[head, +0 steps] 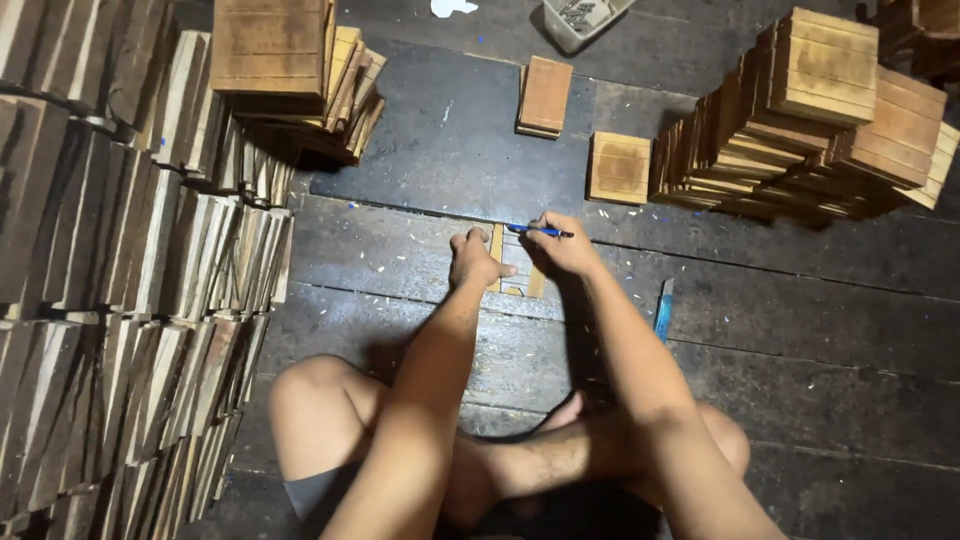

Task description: The person is using a pen to mark lines on small wooden blocks, likely for cutting or assembly reference.

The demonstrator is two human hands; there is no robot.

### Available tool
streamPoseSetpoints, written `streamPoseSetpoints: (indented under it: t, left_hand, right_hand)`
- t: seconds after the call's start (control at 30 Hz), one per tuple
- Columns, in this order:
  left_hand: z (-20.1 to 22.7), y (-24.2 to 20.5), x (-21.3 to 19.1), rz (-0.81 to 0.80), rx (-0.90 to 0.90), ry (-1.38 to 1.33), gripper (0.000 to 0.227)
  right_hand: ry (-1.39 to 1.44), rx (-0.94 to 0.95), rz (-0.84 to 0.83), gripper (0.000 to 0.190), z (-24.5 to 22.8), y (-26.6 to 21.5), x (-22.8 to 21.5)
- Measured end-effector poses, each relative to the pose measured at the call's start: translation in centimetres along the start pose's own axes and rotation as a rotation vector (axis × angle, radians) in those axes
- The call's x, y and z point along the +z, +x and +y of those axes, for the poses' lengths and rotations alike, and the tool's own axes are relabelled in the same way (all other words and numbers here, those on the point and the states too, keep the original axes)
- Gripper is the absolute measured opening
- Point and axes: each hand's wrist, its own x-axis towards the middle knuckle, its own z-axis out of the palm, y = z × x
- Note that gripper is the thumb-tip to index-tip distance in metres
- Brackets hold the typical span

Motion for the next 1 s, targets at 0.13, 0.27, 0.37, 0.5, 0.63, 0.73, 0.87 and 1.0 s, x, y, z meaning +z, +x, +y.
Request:
streamPoseSetpoints:
  t: [0.13,0.27,0.37,0.5,0.63,0.73,0.87,1.0]
  left_hand:
    - [0.7,-1.0,-0.8,0.002,-0.008,0.005,0.083]
    - [0.6,-1.4,-0.7,0.005,-0.002,0.001,0.083]
    - [0.6,-1.0,-0.6,0.016,-0.004,-0.005,0.085]
    - [0.8,-2.1,-1.0,0.019,-0.001,-0.021,0.086]
    - [0.5,-1.6,-0.8,0.036,0.016,-0.009,0.087]
    - [0.4,-1.6,-0.6,0.041,0.006,-0.005,0.086]
    - [0.5,-1.8,-0.7,0.048,0.017,-0.011,0.085]
    - [0.8,-2.0,-1.1,0.034,0.009,-0.014,0.084]
  right_hand:
    - [0.082,0.025,-0.059,0.013,-2.2,1.1,-1.3]
    - [0.246,0.305,-0.244,0.006,-4.4,1.7,-3.1]
    - [0.252,0.325,-0.275,0.004,-4.2,2.9,-3.8]
    - [0.137,0.304,-0.311,0.006,-4.2,3.8,-5.2]
    - [-0.188,0.155,-0.339,0.011,0.7,7.2,-5.1]
    - [-0.390,0.068,-0.361,0.011,-1.8,6.7,-4.8]
    - [-0.552,-0.006,-0.379,0.015,-3.5,5.9,-4.1]
    - [-0.430,0.024,-0.356,0.013,-2.7,5.6,-4.1]
